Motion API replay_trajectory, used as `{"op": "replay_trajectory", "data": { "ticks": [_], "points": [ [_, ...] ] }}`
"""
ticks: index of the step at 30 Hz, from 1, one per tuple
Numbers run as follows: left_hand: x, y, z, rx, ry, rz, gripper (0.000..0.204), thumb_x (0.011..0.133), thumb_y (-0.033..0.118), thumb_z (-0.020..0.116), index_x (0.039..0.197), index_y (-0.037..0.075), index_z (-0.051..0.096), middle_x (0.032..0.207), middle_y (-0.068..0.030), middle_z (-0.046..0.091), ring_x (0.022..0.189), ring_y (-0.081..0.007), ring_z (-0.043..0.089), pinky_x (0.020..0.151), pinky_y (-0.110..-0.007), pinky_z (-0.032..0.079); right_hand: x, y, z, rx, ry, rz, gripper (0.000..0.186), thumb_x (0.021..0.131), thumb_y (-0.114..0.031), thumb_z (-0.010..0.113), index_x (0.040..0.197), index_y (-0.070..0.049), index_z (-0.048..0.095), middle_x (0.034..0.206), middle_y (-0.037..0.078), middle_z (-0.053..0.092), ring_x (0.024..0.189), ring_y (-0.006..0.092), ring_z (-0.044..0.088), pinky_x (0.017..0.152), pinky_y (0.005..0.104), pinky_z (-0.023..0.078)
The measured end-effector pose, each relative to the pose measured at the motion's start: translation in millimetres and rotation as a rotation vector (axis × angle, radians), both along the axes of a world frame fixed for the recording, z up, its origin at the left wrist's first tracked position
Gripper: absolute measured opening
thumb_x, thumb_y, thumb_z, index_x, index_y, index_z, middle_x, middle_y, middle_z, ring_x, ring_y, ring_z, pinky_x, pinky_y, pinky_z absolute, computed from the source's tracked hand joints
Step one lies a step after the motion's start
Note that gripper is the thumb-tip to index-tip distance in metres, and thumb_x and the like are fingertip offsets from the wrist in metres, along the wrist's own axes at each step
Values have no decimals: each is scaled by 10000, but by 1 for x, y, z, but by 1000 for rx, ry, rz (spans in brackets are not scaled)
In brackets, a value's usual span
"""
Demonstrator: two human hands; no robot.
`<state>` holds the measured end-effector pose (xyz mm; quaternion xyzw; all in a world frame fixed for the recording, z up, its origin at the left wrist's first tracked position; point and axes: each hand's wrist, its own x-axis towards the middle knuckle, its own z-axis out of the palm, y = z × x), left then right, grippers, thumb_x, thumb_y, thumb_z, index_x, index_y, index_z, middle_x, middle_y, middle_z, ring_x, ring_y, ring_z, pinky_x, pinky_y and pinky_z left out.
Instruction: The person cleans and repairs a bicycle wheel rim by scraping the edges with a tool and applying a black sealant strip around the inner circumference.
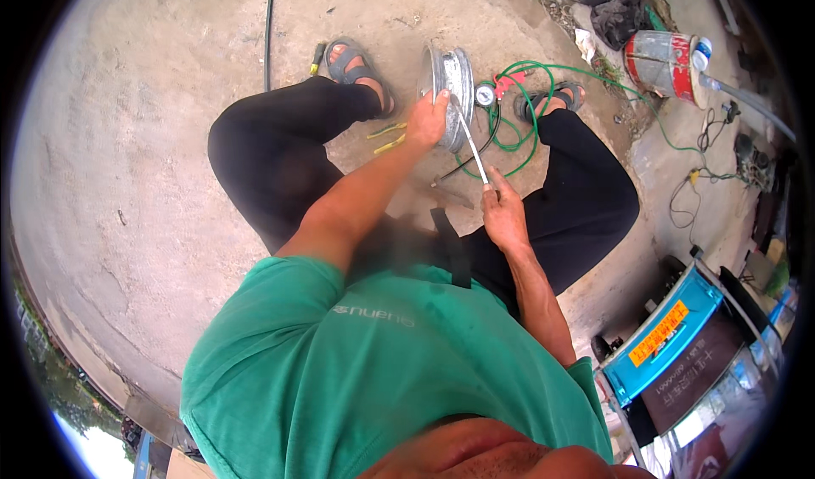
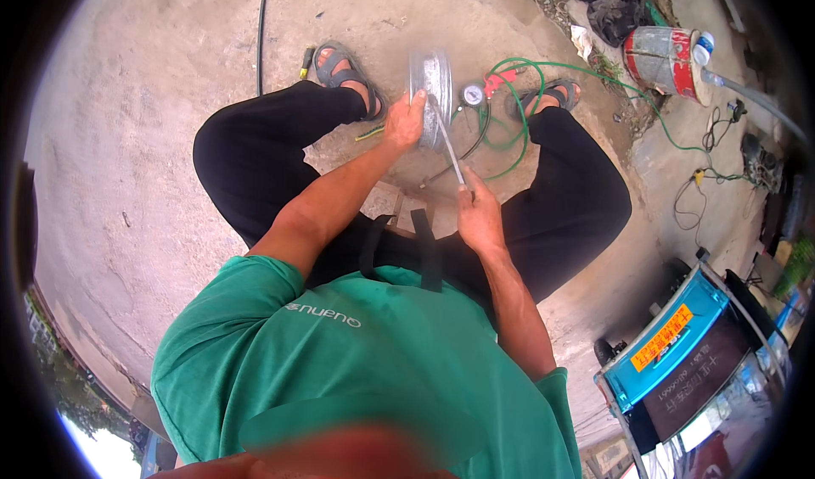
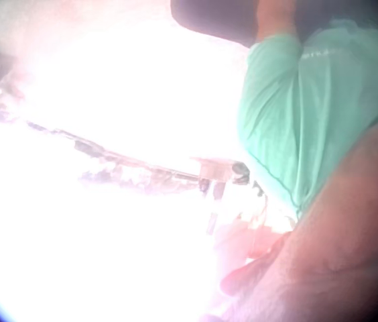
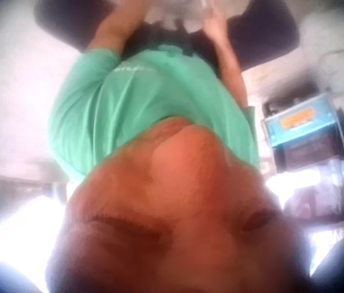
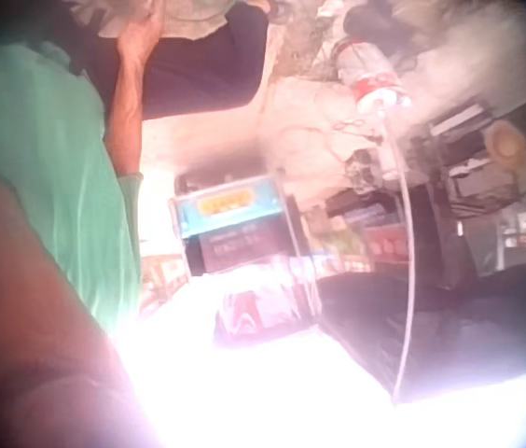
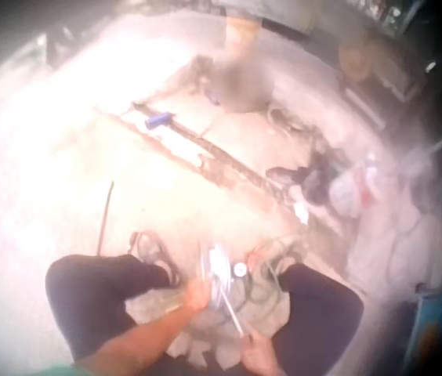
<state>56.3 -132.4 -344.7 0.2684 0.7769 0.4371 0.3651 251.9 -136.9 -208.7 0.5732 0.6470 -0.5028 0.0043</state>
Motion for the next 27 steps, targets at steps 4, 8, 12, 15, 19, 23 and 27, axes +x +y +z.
{"op": "replay_trajectory", "data": {
  "ticks": [4,8,12,15,19,23,27],
  "points": [
    [-3,3,-3,-37,-52,-58,590,1035,542,441,1147,7,663,1025,-334,672,1031,-543,621,885,-568,477,-17,23,-12,32,20,48,457,1034,-135,525,1479,-34,534,779,38,588,649,104,486,618,306,441],
    [-2,-8,-11,8,9,-93,528,1044,507,451,1151,34,659,996,-302,689,991,-524,641,851,-559,499,-13,40,-6,88,-20,127,452,1033,-141,521,1472,-36,542,877,92,595,772,161,513,723,322,447],
    [-6,-10,-16,-40,6,-103,508,1040,495,464,1175,46,659,1036,-307,686,1007,-523,640,870,-571,498,-2,29,21,-5,-62,143,439,1027,-147,528,1450,-37,565,917,104,605,834,179,539,778,330,457],
    [-1,-11,-17,-44,18,-150,509,1040,495,463,1196,50,653,1065,-305,684,1028,-522,635,879,-580,494,-23,50,13,70,-69,194,442,1025,-147,533,1450,-31,563,850,95,639,752,162,577,758,334,488],
    [6,-11,-27,-22,56,-142,511,1044,495,453,1170,41,652,1070,-299,687,1033,-515,638,876,-582,496,-26,64,-7,194,-62,264,451,1021,-152,532,1458,-43,556,1017,177,696,898,237,648,900,358,495],
    [-8,-6,-21,-5,36,-101,504,1041,493,457,1179,51,655,1083,-301,688,1043,-512,640,889,-576,501,-5,44,33,85,-121,286,443,1027,-160,516,1457,-62,556,1318,267,641,1243,351,616,1075,397,440],
    [3,-3,-22,-22,18,-118,505,1039,495,458,1185,55,657,1080,-303,689,1042,-513,641,891,-575,500,-31,47,18,89,-144,209,453,1026,-182,500,1443,-10,540,1422,267,577,1345,398,540,1124,424,407]
  ]
}}
